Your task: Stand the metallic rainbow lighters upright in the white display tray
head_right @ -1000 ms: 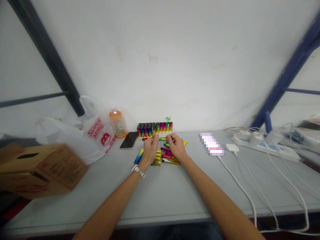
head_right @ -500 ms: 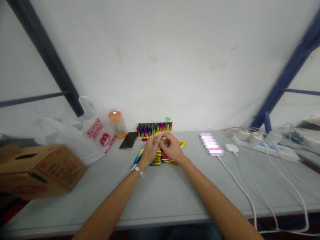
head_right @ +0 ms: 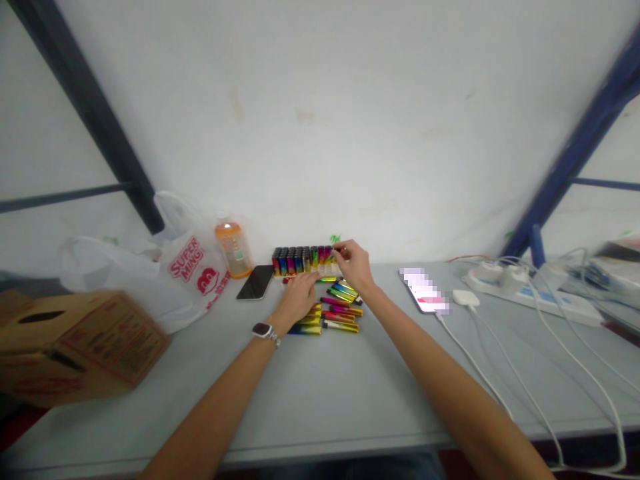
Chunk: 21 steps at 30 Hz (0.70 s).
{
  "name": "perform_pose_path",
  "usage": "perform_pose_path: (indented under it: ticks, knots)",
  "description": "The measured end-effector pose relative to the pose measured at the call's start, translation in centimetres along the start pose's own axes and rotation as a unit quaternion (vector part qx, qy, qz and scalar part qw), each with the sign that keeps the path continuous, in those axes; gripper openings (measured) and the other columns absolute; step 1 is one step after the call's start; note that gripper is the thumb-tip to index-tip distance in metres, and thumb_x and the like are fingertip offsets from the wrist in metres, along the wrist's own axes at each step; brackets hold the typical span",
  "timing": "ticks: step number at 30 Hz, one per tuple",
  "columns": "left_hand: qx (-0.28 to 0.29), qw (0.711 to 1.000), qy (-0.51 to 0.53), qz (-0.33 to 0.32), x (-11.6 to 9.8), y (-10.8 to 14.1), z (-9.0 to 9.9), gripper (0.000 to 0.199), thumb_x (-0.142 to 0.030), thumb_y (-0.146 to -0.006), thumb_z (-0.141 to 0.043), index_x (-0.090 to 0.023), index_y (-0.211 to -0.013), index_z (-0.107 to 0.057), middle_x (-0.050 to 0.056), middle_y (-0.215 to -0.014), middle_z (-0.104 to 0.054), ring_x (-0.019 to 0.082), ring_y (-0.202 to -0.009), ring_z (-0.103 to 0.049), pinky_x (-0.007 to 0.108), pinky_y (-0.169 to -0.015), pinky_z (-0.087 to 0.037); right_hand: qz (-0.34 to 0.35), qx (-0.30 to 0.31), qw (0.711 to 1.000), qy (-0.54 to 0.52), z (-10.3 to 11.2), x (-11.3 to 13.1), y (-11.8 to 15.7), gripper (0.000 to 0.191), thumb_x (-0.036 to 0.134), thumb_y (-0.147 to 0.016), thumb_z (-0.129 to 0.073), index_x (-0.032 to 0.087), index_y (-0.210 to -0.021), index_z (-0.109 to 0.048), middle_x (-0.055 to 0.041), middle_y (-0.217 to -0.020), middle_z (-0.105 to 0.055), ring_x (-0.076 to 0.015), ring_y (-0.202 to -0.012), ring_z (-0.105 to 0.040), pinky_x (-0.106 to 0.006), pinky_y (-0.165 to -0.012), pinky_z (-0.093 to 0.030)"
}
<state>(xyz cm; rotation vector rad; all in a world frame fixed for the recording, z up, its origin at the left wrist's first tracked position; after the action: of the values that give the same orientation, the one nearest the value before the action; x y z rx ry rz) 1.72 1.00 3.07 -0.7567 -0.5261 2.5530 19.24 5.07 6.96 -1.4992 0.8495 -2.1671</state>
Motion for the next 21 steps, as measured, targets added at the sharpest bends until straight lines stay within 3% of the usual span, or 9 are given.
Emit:
perform_pose_path:
  ticks: [3,6,9,16,21]
  knots:
    - [0.045,0.996,-0.075,-0.017,-0.5,0.1,-0.1,0.036,-0.005,-0.087,-0.046,-0.016,-0.115,-0.066,0.015,-0.123,-0.068,0.028,-0.123,-0.055,0.045,-0.11,-0.034,0.023,0.025,0.994,0.1,-1.5,-1.3,-1.9,0.015,0.024,-0.083,-0.061,0.018,-0.09,-0.072,-0.0063,-0.087,-0.071,-0.0171,-0.072,-0.063,-0.032,-0.075,-0.051]
    - [0.058,0.992,-0.106,-0.027,-1.0,0.2,0.2,0.032,-0.008,-0.089,-0.045,-0.013,-0.11,-0.069,0.017,-0.112,-0.071,0.03,-0.116,-0.06,0.046,-0.107,-0.036,0.016,0.06,0.985,0.162,-3.3,-2.4,-3.0,0.017,0.016,-0.082,-0.06,0.016,-0.091,-0.074,-0.0074,-0.091,-0.071,-0.0176,-0.077,-0.063,-0.033,-0.08,-0.05]
    - [0.062,0.989,-0.13,-0.034,-1.0,0.3,0.3,0.033,-0.008,-0.091,-0.042,-0.011,-0.111,-0.068,0.019,-0.114,-0.069,0.031,-0.116,-0.06,0.046,-0.104,-0.038,0.014,0.09,0.977,0.193,-4.6,-3.0,-3.7,0.018,0.014,-0.083,-0.06,0.016,-0.093,-0.075,-0.0082,-0.093,-0.072,-0.0195,-0.086,-0.065,-0.034,-0.086,-0.049]
    - [0.067,0.989,-0.135,-0.005,-0.1,0.0,-0.1,0.035,-0.007,-0.091,-0.042,-0.013,-0.116,-0.065,0.017,-0.126,-0.065,0.029,-0.121,-0.056,0.043,-0.105,-0.038,0.009,0.156,0.95,0.27,-5.8,-3.4,-4.6,0.022,0.016,-0.088,-0.058,0.013,-0.098,-0.077,-0.012,-0.095,-0.07,-0.0219,-0.093,-0.064,-0.034,-0.091,-0.047]
    - [0.076,0.982,-0.175,0.001,-0.4,-0.1,0.3,0.033,-0.009,-0.091,-0.042,-0.015,-0.114,-0.066,0.014,-0.119,-0.067,0.027,-0.116,-0.058,0.04,-0.102,-0.04,0.017,0.172,0.922,0.347,-5.4,-2.8,-3.4,0.034,0.031,-0.097,-0.049,0.024,-0.121,-0.072,-0.0122,-0.122,-0.053,-0.0208,-0.094,-0.064,-0.033,-0.088,-0.049]
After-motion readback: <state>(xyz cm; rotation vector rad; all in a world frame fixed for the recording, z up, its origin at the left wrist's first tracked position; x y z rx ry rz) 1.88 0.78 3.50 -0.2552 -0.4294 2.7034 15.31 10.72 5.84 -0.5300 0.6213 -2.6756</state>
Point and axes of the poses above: each hand's wrist, its own y-axis away from the middle knuckle, its own z-axis out of the back of the hand, x = y × z, the point moved 1 cm from there along -y, towards the middle knuckle
